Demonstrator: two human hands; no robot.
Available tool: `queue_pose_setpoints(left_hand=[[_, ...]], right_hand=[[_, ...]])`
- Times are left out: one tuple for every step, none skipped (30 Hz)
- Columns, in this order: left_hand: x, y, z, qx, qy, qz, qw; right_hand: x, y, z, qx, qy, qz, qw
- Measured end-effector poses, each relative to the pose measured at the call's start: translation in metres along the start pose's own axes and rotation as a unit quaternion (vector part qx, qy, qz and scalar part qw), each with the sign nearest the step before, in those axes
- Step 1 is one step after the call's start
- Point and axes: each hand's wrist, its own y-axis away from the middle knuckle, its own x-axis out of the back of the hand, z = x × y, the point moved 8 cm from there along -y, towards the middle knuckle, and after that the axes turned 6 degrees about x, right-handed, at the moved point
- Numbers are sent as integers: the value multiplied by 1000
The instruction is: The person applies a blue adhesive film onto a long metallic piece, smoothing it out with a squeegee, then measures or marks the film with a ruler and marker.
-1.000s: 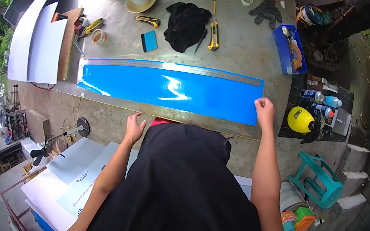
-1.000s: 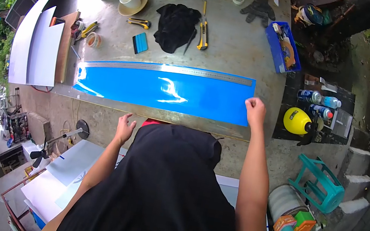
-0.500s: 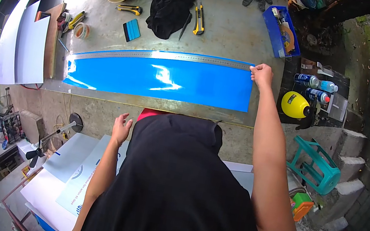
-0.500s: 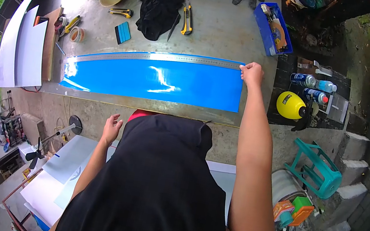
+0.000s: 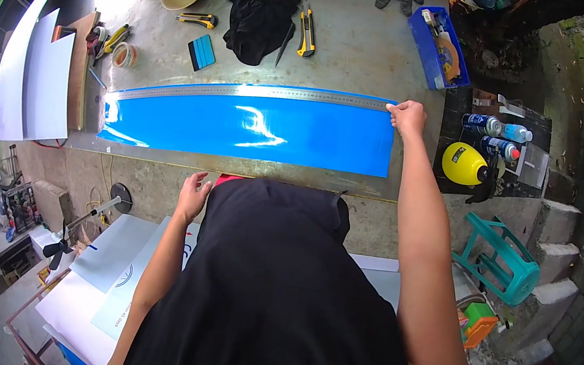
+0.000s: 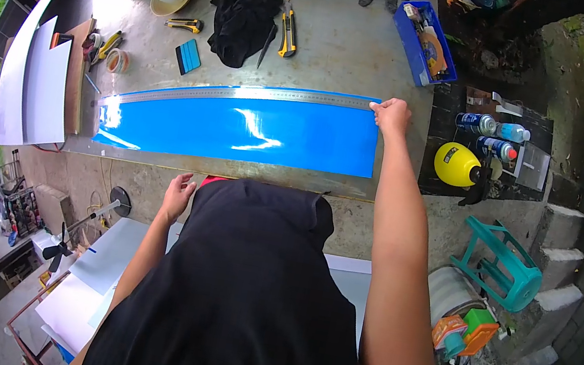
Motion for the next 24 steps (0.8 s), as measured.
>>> queue_pose_setpoints(left_hand=[[1,-1,4,-1,-5,-2,1000],[2,-1,9,-2,-11,-5,1000],[2,-2,10,-2,-13,-5,1000],[2,-3,12,-3,-11,-10,1000],[3,-4,14,-3,-9,-14,1000],[4,-3,16,-4,-11,-15,1000],[4,-3,18,-3,-12,-16,1000],[5,-2,20,-3,-13,-17,1000],[5,-3,19,-3,-14,-17,1000],[6,-4,19,-4,-19,-17,1000],[6,-5,18,-5,-25,-16,1000],[6,-5,19,-4,-25,-17,1000],[6,-5,19,-4,-20,-16,1000],[6,-5,20,-3,-16,-16,1000],[6,-6,20,-3,-16,-16,1000],[5,-6,21,-3,-17,-15,1000],[5,-7,22,-4,-17,-14,1000],[4,-7,22,-4,-17,-13,1000],[3,-8,22,-3,-16,-13,1000],[2,-9,21,-1,-14,-12,1000],[2,-9,21,-1,-14,-12,1000],[1,-9,21,0,-12,-13,1000],[0,-9,22,0,-9,-14,1000],[0,-9,21,1,-9,-14,1000]], right_hand=[[1,2,-2,0,3,3,1000],[2,3,-3,-1,2,3,1000],[2,4,-4,1,3,4,1000],[3,5,-5,4,5,5,1000],[3,6,-6,3,3,6,1000],[3,6,-6,2,4,8,1000],[3,7,-7,2,6,10,1000],[4,7,-8,2,5,10,1000],[4,8,-8,0,6,9,1000],[5,8,-9,-2,6,8,1000],[5,9,-10,-2,6,8,1000],[5,9,-10,4,8,7,1000],[4,8,-10,10,9,7,1000],[4,8,-9,9,9,6,1000],[3,7,-9,7,11,8,1000],[3,7,-9,5,13,9,1000],[3,7,-10,5,13,9,1000],[4,8,-10,3,13,8,1000],[4,8,-10,1,14,6,1000],[4,8,-11,1,14,6,1000],[4,8,-11,4,14,7,1000],[4,8,-11,7,14,8,1000],[3,8,-10,7,14,7,1000],[3,8,-11,7,4,12,1000]])
